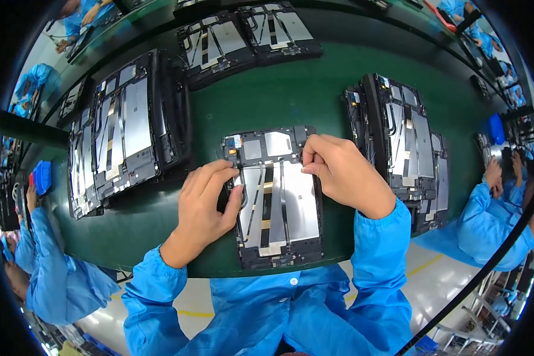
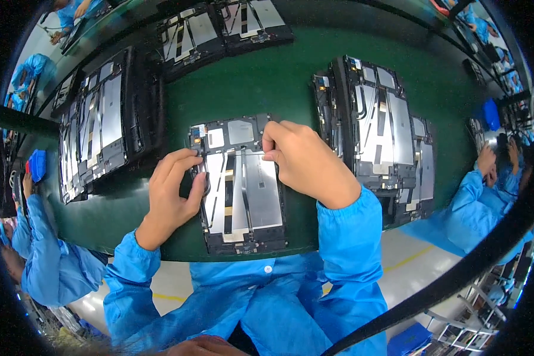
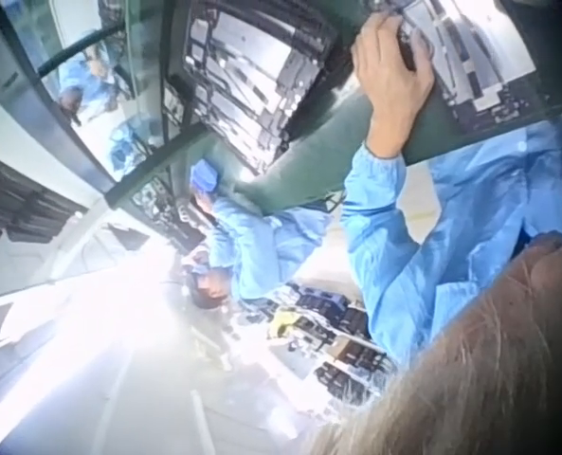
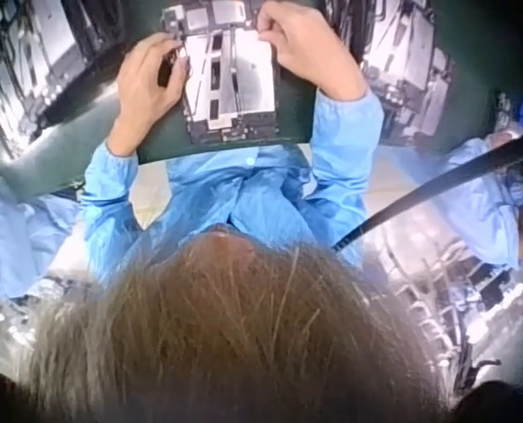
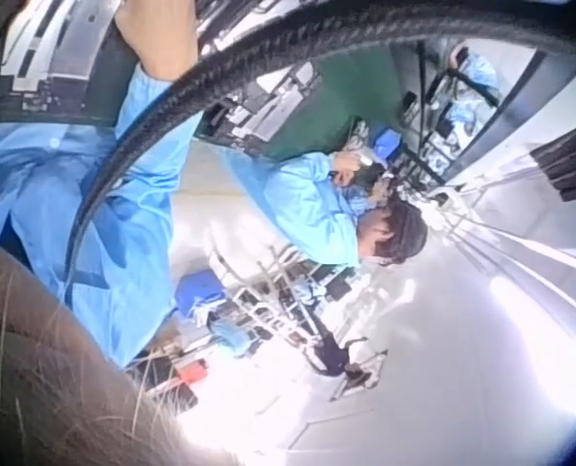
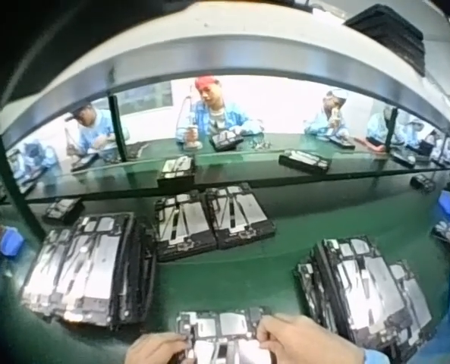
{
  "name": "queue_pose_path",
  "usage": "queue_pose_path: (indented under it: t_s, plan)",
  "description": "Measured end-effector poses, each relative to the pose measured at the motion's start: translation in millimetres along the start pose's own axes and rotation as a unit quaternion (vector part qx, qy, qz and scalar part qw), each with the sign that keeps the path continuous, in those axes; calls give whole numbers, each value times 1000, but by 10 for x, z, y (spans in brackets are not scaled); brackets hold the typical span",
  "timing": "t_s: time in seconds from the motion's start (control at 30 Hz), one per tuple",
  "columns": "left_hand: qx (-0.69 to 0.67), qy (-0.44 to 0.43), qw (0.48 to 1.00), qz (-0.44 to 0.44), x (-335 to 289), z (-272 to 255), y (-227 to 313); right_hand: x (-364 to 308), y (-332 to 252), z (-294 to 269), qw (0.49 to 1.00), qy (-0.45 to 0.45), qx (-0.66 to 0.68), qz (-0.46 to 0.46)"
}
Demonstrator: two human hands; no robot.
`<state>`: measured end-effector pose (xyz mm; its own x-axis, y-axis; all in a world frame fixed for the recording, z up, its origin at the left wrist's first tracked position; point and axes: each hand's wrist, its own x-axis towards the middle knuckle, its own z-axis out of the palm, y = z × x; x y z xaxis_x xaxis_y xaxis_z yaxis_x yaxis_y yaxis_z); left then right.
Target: The person assembles tablet computers on an assembly line by taking tablet frames, connecting and pressing internal ribbon cables and components into place by hand, and placing the assembled units onto stacks.
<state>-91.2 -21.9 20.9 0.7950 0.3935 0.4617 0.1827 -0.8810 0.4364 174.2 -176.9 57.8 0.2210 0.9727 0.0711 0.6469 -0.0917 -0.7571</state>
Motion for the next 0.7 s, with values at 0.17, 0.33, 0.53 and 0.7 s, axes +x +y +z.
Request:
queue_pose_path:
  t_s: [0.17,0.33,0.53,0.7]
  plan:
    - [-49,7,997,-56,-9,28,95,-31,57,9,1000,10,13,-7]
    - [-41,6,998,-52,-16,4,84,-30,63,38,999,22,-4,-28]
    - [-9,3,1000,-13,29,-18,63,-39,67,38,999,22,-3,-25]
    - [-7,-2,1000,-3,61,-16,82,-46,57,33,999,28,-12,-28]
